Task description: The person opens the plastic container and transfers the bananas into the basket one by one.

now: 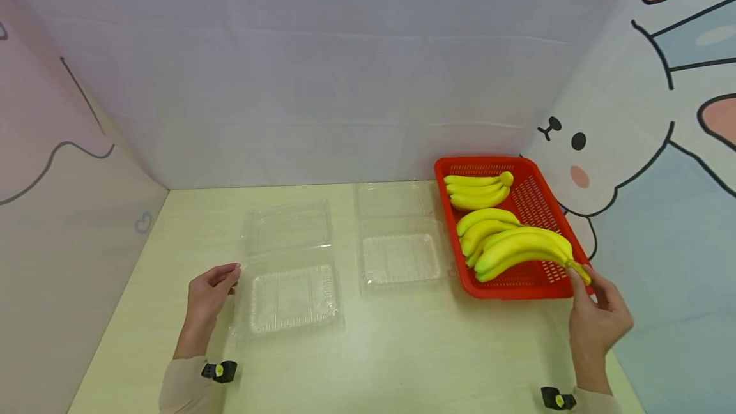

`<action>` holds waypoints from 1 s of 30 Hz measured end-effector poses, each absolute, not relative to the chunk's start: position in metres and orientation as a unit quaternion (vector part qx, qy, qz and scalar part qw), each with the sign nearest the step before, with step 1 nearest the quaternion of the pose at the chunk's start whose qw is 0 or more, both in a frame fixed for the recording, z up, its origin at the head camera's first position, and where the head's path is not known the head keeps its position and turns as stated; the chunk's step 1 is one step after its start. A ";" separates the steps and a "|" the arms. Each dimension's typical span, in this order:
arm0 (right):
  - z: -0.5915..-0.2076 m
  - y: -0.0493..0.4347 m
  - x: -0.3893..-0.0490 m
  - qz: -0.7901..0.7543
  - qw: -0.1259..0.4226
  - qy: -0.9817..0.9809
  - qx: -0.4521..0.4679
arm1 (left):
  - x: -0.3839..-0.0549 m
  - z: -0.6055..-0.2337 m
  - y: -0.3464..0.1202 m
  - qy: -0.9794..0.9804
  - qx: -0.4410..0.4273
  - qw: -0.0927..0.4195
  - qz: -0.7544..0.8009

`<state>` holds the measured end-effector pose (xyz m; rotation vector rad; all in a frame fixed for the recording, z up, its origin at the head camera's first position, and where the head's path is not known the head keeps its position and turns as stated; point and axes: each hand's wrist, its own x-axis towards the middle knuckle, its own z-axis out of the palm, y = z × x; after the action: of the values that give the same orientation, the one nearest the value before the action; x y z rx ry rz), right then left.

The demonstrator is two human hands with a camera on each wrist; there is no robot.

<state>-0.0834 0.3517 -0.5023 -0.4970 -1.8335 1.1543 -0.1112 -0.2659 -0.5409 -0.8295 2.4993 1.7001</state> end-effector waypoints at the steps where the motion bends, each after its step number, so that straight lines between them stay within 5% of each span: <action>1: -0.503 0.352 -0.083 0.465 0.443 -0.740 -0.200 | -0.111 -0.541 -0.266 0.798 -0.265 0.004 0.542; 30: -0.518 0.361 -0.089 0.366 0.421 -0.820 -0.128 | -0.112 -0.543 -0.267 0.795 -0.271 0.006 0.542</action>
<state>-0.0889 0.3612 -0.5185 -0.3199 -2.0543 0.9168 -0.1122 -0.2666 -0.5435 -0.8486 2.4890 1.6956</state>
